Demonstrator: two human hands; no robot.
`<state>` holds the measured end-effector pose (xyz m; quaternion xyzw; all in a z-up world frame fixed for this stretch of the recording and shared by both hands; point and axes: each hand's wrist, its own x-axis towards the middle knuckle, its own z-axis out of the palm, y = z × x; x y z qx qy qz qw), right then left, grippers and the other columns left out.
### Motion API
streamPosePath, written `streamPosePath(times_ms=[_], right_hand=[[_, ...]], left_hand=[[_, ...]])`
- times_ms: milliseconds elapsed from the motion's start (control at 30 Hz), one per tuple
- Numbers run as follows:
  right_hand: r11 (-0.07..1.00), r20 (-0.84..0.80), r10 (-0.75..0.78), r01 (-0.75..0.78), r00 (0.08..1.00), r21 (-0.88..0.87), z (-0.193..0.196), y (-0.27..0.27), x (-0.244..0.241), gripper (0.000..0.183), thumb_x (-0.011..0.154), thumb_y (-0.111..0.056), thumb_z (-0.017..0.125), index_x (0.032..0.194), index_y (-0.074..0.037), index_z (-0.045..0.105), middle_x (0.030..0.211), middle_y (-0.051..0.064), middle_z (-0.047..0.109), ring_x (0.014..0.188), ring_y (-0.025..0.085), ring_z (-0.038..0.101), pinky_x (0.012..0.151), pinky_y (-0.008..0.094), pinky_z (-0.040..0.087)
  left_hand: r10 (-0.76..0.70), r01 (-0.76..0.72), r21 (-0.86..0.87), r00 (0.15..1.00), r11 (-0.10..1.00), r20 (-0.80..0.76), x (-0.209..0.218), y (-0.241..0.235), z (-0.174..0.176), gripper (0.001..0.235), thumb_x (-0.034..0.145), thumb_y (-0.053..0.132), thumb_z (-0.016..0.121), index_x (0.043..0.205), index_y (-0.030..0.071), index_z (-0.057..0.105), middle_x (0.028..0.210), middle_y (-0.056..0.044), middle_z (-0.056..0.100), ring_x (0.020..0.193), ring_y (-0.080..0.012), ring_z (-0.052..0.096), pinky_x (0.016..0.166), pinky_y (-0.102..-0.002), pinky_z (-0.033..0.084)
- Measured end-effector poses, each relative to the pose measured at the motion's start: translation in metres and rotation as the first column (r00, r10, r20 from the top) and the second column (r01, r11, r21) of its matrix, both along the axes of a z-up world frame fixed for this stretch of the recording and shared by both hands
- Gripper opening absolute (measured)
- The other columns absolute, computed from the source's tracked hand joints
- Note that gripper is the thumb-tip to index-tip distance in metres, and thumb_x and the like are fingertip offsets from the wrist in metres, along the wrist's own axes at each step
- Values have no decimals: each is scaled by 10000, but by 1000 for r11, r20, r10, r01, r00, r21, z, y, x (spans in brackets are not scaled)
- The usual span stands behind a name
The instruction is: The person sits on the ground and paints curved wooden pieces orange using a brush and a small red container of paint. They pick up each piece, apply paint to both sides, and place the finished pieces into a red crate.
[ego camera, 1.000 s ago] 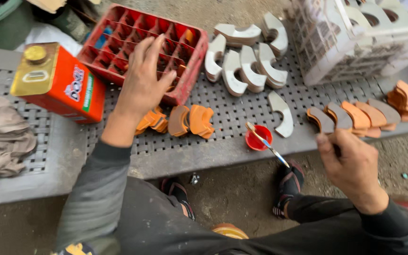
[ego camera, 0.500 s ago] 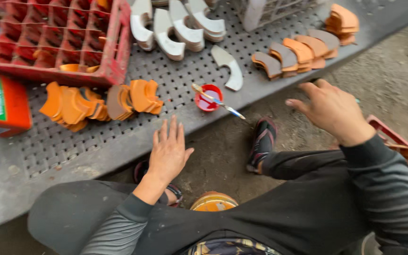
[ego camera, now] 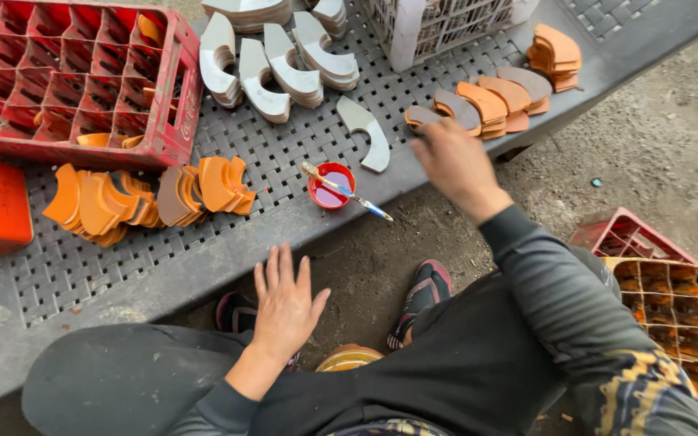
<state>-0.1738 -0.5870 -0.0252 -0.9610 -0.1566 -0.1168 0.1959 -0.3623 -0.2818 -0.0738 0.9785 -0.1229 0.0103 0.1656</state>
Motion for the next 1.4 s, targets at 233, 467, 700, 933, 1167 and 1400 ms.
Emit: streamPosePath(times_ms=[233,467,700,933,1167,1400], right_hand=[[981,-130,-20,-5,991,-194,-47,60,38,529,932,-453,740,1037,50,613,1037,261,630,935,436,663,763,492,548],[984,-143,-37,12,989,-178,-54,67,39,615,867,-460,794,1129,47,565,1157,302,582,917,478,669,741,496,566],[968,-134,-83,48,988,-248,-41,62,26,595,929,-480,751,1148,43,570,1152,306,583,896,470,678,724,495,565],[996,25,-57,59,998,-73,27,69,-8,444,1058,-333,697,1344,-8,600,1168,207,599,828,363,679,732,471,532],[979,81,45,-60,996,194,61,93,-65,316,1043,-122,729,1326,-28,623,1124,121,626,770,197,659,666,341,525],[978,78,35,-50,996,201,68,88,-70,310,1059,-114,729,1342,-32,632,1129,112,624,756,181,653,678,328,523]], left_hand=[[35,4,-161,969,987,243,27,6,20,556,925,325,691,1339,-31,589,1510,-263,439,1412,-441,387,1152,-585,317],[169,-126,-197,961,972,220,47,58,26,504,932,287,703,1295,-54,622,1367,-215,574,1180,-378,537,993,-503,452],[146,-163,23,930,986,338,115,141,45,251,902,223,726,1023,6,686,996,-161,680,984,-367,606,821,-489,515],[149,-173,56,941,983,303,162,139,29,249,916,268,737,938,20,717,924,-160,716,985,-350,604,836,-497,467],[194,-233,276,968,932,159,193,131,12,427,840,365,765,952,-46,737,933,-198,739,1044,-357,571,877,-465,426],[107,-176,245,957,953,271,196,138,-6,173,871,217,746,883,48,781,947,-163,736,1049,-347,587,900,-470,429]])
